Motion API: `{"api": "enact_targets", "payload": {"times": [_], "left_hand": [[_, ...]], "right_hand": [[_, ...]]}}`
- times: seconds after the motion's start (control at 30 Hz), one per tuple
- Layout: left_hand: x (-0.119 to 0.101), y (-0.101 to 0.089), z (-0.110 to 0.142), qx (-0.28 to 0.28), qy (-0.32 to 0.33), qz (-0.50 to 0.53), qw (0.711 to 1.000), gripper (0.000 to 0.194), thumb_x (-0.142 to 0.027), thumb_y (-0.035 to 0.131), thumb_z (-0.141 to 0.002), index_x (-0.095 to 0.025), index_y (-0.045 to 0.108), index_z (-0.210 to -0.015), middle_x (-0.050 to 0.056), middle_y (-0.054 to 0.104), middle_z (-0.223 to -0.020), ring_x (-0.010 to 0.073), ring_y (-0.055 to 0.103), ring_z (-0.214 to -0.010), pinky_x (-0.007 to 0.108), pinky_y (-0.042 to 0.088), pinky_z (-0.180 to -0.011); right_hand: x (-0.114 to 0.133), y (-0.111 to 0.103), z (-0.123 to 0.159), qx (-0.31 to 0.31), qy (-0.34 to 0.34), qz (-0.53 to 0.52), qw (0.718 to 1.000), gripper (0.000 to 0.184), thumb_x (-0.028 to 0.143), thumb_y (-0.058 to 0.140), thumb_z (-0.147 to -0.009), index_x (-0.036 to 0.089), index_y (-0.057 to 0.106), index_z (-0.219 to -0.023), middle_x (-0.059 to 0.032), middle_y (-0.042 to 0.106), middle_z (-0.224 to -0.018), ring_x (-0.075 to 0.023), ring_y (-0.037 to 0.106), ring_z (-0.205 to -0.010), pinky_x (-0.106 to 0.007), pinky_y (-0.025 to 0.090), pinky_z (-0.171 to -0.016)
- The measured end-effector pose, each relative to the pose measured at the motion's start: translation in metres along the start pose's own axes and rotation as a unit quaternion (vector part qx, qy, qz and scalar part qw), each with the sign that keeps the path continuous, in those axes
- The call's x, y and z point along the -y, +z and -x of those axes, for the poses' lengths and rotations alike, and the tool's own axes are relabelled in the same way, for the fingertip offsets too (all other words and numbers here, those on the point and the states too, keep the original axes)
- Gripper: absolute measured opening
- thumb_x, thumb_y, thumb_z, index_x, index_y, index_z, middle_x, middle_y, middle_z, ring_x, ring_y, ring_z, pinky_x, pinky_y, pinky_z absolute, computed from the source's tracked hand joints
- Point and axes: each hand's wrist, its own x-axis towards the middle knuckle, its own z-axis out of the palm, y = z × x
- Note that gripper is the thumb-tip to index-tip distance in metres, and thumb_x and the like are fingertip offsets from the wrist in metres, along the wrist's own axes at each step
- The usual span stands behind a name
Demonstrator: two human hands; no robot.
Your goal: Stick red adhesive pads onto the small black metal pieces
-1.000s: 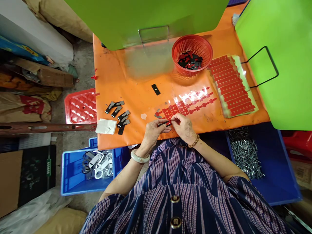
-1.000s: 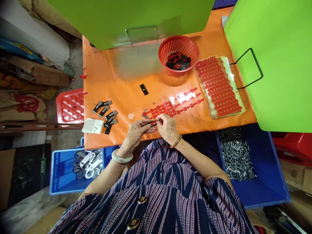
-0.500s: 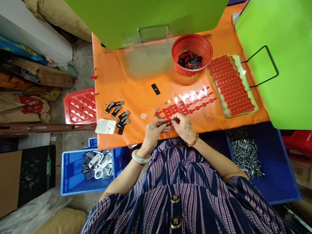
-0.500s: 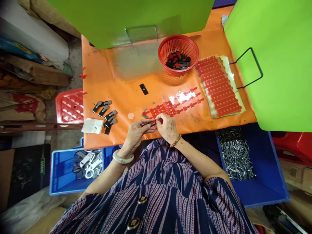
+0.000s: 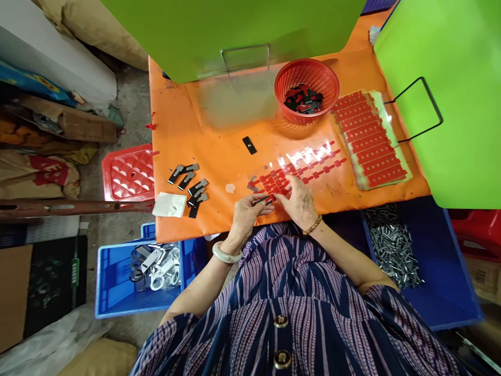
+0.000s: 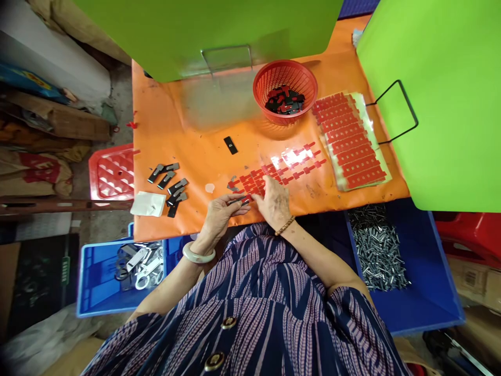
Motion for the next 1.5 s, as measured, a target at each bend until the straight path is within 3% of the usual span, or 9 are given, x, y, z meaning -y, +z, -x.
{"api": "enact_targets", "payload": {"times": [0.13,0.27,0.43,0.53,0.63,0.83,1.03,1.33,1.5], "left_hand": [[-0.003,-0.003,0.001,0.011,-0.011,-0.001,1.000,0.022,-0.016,0.071,-0.070,-0.012,0.067,-0.092,0.006,0.074,-0.072,0.0177,0.073,-0.066,0.030,0.061,-0.072],[-0.008,0.000,0.004,0.021,-0.015,0.000,1.000,0.023,-0.017,0.072,-0.069,-0.011,0.068,-0.091,0.006,0.074,-0.071,0.0185,0.074,-0.067,0.030,0.062,-0.073],[-0.011,0.010,0.013,0.031,0.000,-0.017,0.999,0.026,-0.018,0.073,-0.069,-0.010,0.066,-0.093,0.006,0.073,-0.068,0.0170,0.073,-0.064,0.027,0.061,-0.070],[-0.012,0.016,0.018,0.043,0.002,-0.037,0.998,0.028,-0.020,0.073,-0.069,-0.008,0.066,-0.094,0.006,0.074,-0.072,0.0176,0.073,-0.065,0.029,0.061,-0.072],[-0.016,0.021,0.021,0.053,-0.014,-0.053,0.997,0.028,-0.019,0.072,-0.069,-0.009,0.066,-0.095,0.007,0.074,-0.070,0.0177,0.073,-0.066,0.028,0.061,-0.071],[-0.025,0.036,0.024,0.052,-0.024,-0.079,0.995,0.028,-0.017,0.073,-0.067,-0.009,0.065,-0.092,0.008,0.075,-0.068,0.0166,0.073,-0.064,0.025,0.060,-0.069],[-0.025,0.057,0.022,0.039,-0.014,-0.122,0.992,0.030,-0.020,0.074,-0.067,-0.009,0.065,-0.093,0.009,0.076,-0.071,0.0185,0.074,-0.064,0.029,0.061,-0.069],[-0.030,0.087,0.014,0.026,-0.001,-0.177,0.984,0.025,-0.018,0.071,-0.068,-0.010,0.065,-0.091,0.010,0.076,-0.078,0.0227,0.075,-0.071,0.033,0.062,-0.075],[-0.028,0.102,0.012,0.022,0.005,-0.192,0.981,0.024,-0.017,0.069,-0.071,-0.009,0.065,-0.094,0.010,0.077,-0.079,0.0225,0.075,-0.072,0.034,0.062,-0.077]], "right_hand": [[-0.014,-0.009,-0.004,0.014,0.008,-0.109,0.994,0.016,0.026,0.052,-0.089,0.018,0.061,-0.099,-0.0065,0.065,-0.084,-0.0204,0.062,-0.078,-0.035,0.049,-0.076],[-0.005,-0.016,-0.002,0.081,0.038,-0.225,0.970,0.025,0.037,0.044,-0.095,0.020,0.061,-0.088,-0.0002,0.062,-0.070,-0.0141,0.060,-0.062,-0.029,0.048,-0.066],[0.011,-0.017,0.002,0.119,0.064,-0.288,0.948,0.029,0.047,0.061,-0.084,0.019,0.058,-0.078,0.0014,0.060,-0.068,-0.0111,0.054,-0.057,-0.025,0.045,-0.056],[0.010,-0.020,0.003,0.126,0.087,-0.304,0.940,0.036,0.053,0.062,-0.082,0.020,0.054,-0.070,0.0043,0.054,-0.058,-0.0092,0.050,-0.050,-0.023,0.042,-0.051],[0.002,-0.025,0.004,0.165,0.120,-0.364,0.909,0.043,0.059,0.058,-0.083,0.019,0.053,-0.068,0.0050,0.054,-0.053,-0.0086,0.050,-0.044,-0.023,0.041,-0.048],[-0.014,-0.031,0.005,0.196,0.179,-0.503,0.823,0.048,0.067,0.053,-0.083,0.019,0.055,-0.072,0.0041,0.059,-0.054,-0.0091,0.055,-0.042,-0.023,0.045,-0.047],[-0.027,-0.046,0.005,0.201,0.123,-0.510,0.827,0.032,0.047,0.066,-0.081,0.017,0.058,-0.072,0.0031,0.064,-0.061,-0.0079,0.059,-0.049,-0.022,0.048,-0.054],[-0.056,-0.052,0.006,0.215,0.125,-0.647,0.721,0.031,0.047,0.071,-0.078,0.017,0.060,-0.080,0.0035,0.066,-0.069,-0.0087,0.065,-0.056,-0.025,0.053,-0.068],[-0.064,-0.058,0.006,0.191,0.122,-0.667,0.709,0.036,0.053,0.068,-0.079,0.018,0.060,-0.076,0.0033,0.065,-0.067,-0.0087,0.064,-0.055,-0.025,0.052,-0.066]]}}
